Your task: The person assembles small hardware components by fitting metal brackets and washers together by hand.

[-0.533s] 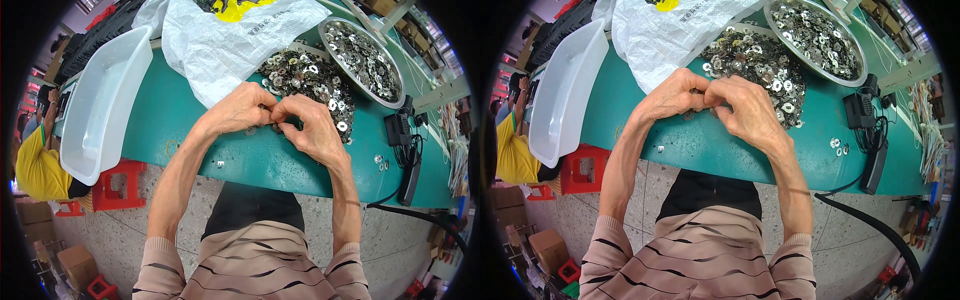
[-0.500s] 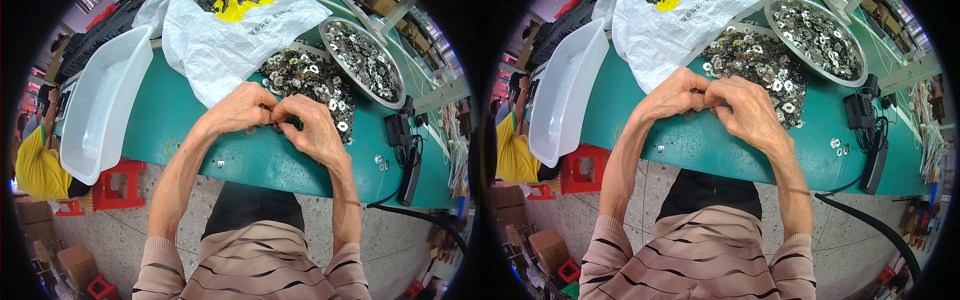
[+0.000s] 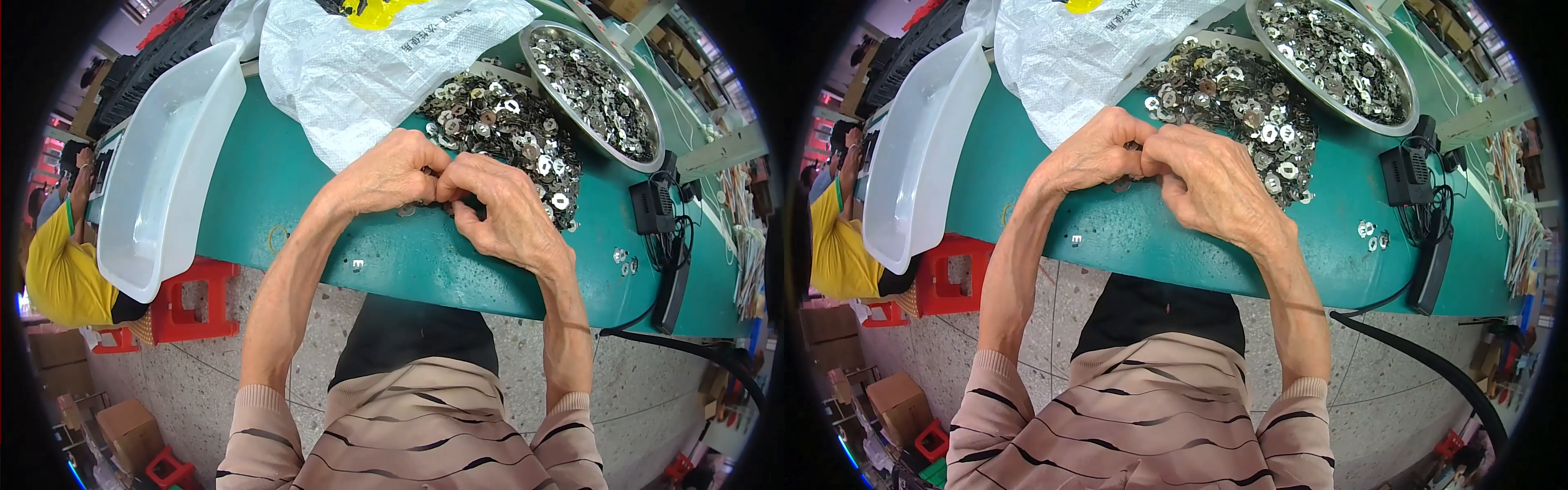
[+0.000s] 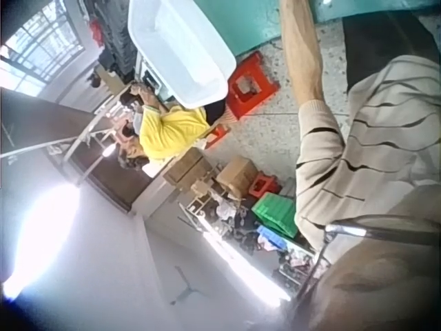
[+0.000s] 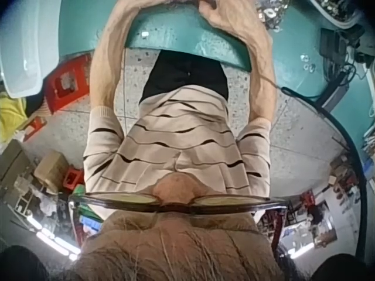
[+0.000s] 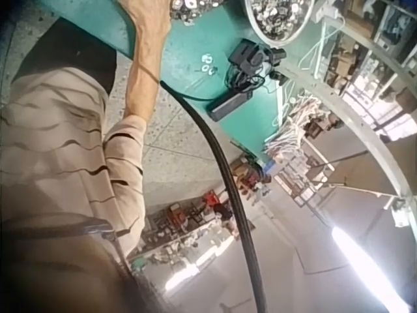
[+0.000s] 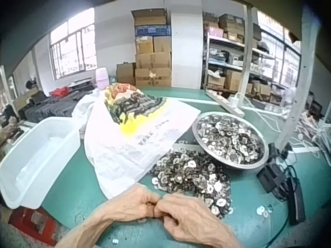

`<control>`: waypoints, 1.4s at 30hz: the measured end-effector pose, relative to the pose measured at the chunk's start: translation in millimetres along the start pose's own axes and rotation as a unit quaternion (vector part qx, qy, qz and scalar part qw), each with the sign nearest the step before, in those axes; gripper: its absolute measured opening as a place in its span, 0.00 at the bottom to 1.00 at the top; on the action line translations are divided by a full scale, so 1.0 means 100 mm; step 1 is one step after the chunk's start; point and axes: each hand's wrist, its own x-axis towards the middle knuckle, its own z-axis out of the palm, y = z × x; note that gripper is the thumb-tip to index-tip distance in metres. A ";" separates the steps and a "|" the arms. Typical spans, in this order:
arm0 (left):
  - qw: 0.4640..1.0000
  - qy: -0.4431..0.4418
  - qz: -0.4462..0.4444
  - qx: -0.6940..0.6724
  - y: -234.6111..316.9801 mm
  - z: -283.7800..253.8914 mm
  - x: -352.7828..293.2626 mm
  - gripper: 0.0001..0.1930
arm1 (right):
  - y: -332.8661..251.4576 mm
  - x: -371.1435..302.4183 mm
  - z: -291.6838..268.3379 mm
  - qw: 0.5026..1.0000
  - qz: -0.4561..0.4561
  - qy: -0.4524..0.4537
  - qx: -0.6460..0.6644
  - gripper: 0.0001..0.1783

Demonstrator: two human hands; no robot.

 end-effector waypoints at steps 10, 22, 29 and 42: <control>0.999 -0.029 0.019 0.005 0.01 -0.01 0.00 0.07 | -0.02 -0.02 0.00 0.997 0.033 -0.007 0.063 0.08; 1.000 -0.028 0.000 -0.012 0.02 -0.03 -0.02 0.09 | -0.04 0.00 -0.07 0.989 0.104 -0.012 0.102 0.09; 0.999 0.002 -0.013 -0.034 0.02 0.01 -0.03 0.08 | -0.10 -0.01 -0.19 0.984 0.080 -0.085 0.132 0.12; 0.986 0.070 -0.065 -0.138 0.08 -0.06 -0.03 0.06 | -0.24 -0.34 -0.09 0.992 -0.001 -0.127 -0.015 0.03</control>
